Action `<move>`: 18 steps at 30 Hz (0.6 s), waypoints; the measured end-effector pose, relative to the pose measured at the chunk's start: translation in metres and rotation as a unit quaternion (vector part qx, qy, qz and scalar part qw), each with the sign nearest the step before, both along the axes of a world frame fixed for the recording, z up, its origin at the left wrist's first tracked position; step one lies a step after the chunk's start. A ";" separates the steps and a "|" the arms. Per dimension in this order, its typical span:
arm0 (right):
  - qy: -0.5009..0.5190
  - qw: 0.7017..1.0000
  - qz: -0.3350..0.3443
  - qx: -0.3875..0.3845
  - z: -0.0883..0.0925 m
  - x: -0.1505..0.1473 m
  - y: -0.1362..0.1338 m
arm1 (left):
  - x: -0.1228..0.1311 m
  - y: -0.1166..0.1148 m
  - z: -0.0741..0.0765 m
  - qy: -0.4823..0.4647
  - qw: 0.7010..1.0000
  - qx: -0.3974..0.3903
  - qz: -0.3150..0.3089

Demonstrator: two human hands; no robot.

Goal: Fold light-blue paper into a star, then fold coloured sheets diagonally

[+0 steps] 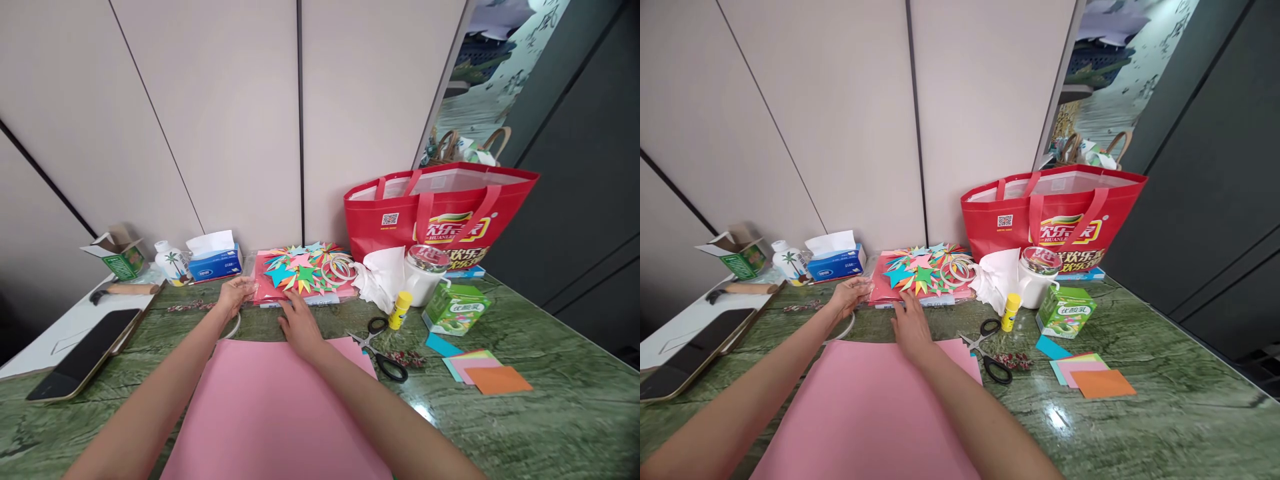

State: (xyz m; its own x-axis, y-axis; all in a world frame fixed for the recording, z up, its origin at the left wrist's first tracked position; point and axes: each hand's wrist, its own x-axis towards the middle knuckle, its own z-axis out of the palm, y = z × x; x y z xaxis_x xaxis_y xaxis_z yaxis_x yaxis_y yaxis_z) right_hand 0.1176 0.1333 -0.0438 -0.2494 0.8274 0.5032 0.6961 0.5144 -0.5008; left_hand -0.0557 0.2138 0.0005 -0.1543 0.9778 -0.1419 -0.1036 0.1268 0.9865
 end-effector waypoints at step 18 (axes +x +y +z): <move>-0.037 0.999 0.009 0.038 -0.002 0.003 0.000 | 0.021 0.014 0.017 0.100 0.984 -0.144 0.011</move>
